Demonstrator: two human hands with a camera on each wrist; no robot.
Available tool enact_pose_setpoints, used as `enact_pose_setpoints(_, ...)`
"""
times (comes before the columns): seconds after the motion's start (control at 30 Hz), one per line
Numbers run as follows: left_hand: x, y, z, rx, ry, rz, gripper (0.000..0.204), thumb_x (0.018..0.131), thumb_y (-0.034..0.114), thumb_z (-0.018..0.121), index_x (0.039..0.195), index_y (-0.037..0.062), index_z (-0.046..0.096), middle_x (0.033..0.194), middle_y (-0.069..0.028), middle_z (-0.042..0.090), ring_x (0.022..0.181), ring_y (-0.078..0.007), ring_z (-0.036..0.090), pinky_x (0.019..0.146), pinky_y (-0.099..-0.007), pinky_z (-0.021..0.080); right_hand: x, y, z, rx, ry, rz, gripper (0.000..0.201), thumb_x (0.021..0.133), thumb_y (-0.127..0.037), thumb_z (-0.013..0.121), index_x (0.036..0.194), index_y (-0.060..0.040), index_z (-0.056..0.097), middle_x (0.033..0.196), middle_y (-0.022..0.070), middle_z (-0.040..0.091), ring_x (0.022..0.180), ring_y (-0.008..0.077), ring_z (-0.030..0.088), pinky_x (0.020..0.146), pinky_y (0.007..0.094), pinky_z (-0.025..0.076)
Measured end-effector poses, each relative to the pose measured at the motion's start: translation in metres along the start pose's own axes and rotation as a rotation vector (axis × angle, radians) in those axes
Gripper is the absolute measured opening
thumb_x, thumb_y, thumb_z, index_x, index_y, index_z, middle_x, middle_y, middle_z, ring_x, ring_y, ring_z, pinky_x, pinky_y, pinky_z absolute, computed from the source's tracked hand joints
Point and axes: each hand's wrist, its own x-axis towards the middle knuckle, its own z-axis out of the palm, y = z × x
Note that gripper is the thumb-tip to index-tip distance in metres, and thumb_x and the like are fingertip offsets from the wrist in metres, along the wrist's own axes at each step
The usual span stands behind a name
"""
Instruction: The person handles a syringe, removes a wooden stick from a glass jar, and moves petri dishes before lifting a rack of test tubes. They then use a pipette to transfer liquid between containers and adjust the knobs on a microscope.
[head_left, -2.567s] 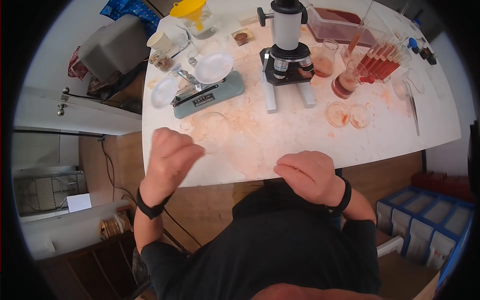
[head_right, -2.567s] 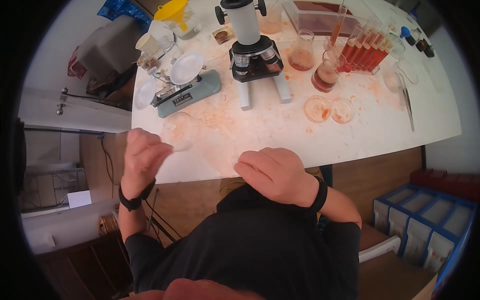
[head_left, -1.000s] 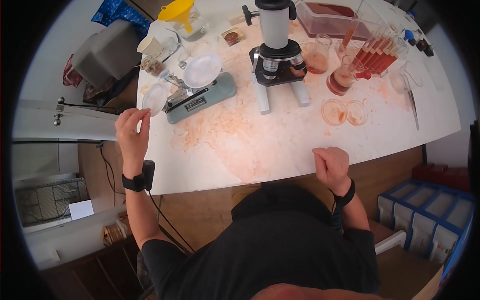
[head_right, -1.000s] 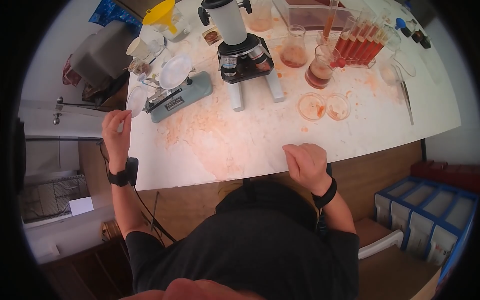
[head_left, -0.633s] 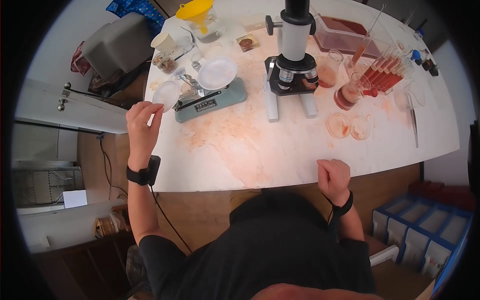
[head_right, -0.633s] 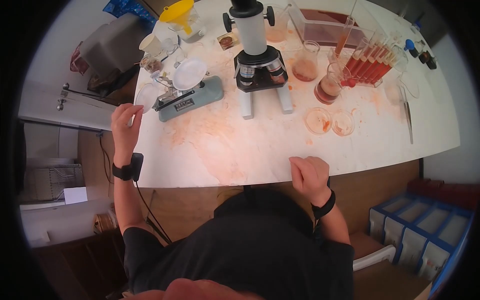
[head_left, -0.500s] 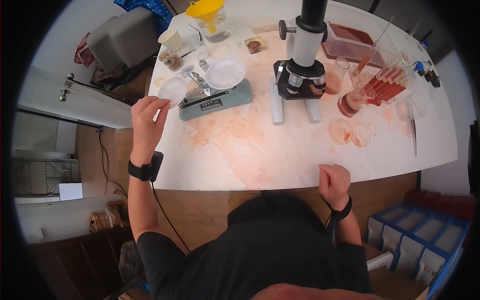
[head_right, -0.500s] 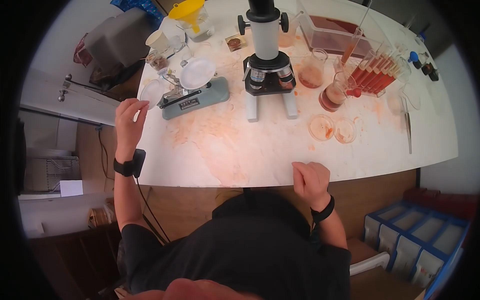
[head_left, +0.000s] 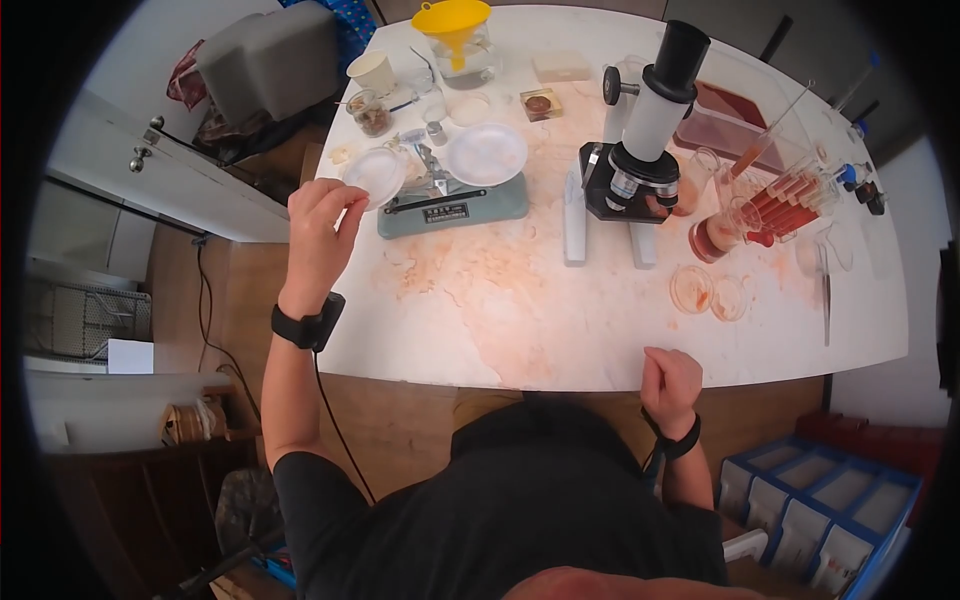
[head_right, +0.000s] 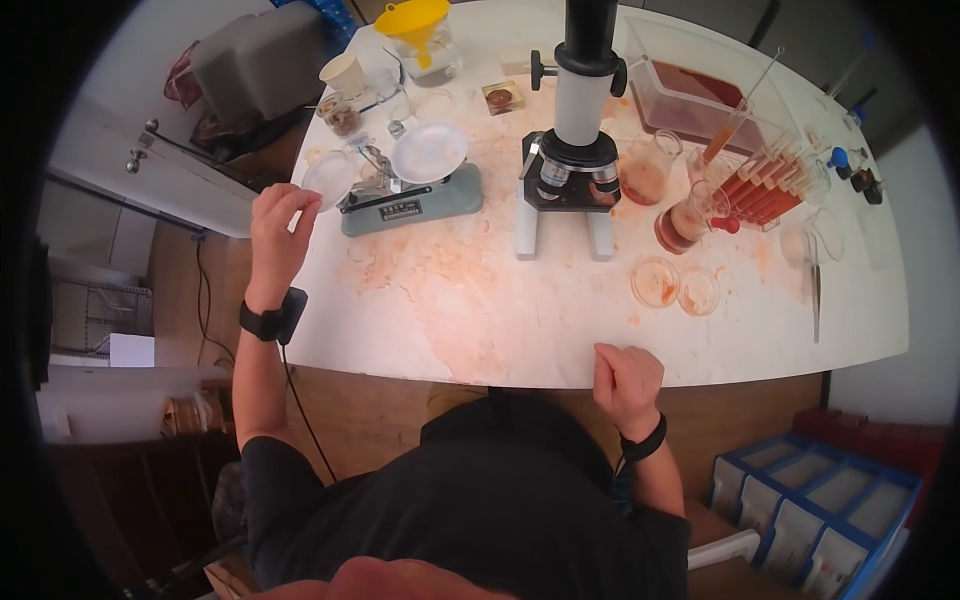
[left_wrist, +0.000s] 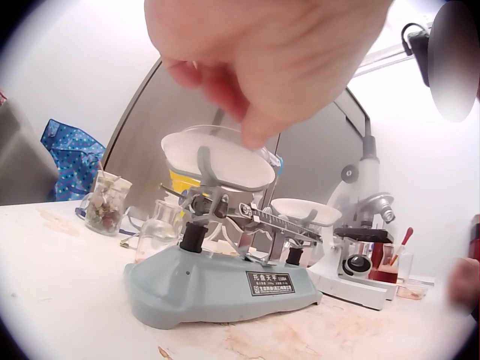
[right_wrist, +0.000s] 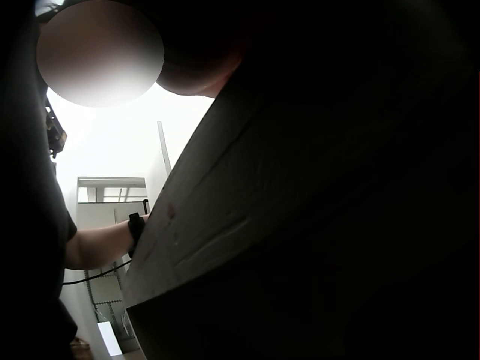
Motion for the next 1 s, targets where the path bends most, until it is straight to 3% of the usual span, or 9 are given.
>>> enact_pose_setpoints(0.13, -0.0005, 0.0036, -0.0003, -0.026, 0.028, -0.033, 0.016, 0.075, -0.002, 0.073, 0.088, 0.0071, 0.068, 0.084, -0.0053, 0.061, 0.078, -0.0229, 0.057, 0.073, -0.0337, 0.044, -0.0024, 0.0011, 0.0005, -0.001, -0.004, 0.002, 0.022, 0.075, 0.009, 0.065, 0.094, -0.0012, 0.062, 0.062, 0.0086, 0.055, 0.047, 0.0249, 0.049, 0.045, 0.0347, 0.037)
enact_pose_setpoints(0.23, -0.0010, 0.0024, -0.0014, -0.043, 0.036, -0.054, 0.018, 0.075, 0.001, 0.073, 0.088, 0.0093, 0.067, 0.084, -0.0026, 0.061, 0.081, -0.0204, 0.058, 0.079, -0.0341, 0.039, -0.0012, 0.0005, 0.0000, -0.006, -0.005, -0.005, 0.023, 0.075, 0.009, 0.065, 0.095, -0.0010, 0.061, 0.062, 0.0088, 0.054, 0.047, 0.0250, 0.049, 0.045, 0.0349, 0.037)
enact_pose_setpoints(1.0, 0.0015, 0.0024, -0.0017, -0.010, -0.051, -0.008, 0.015, 0.076, -0.001, 0.070, 0.087, 0.0061, 0.064, 0.085, -0.0056, 0.060, 0.082, -0.0255, 0.056, 0.079, -0.0361, 0.038, -0.0017, -0.0003, 0.0003, -0.010, -0.014, 0.009, 0.020, 0.075, 0.007, 0.067, 0.093, -0.0016, 0.062, 0.061, 0.0078, 0.053, 0.047, 0.0251, 0.049, 0.045, 0.0353, 0.037)
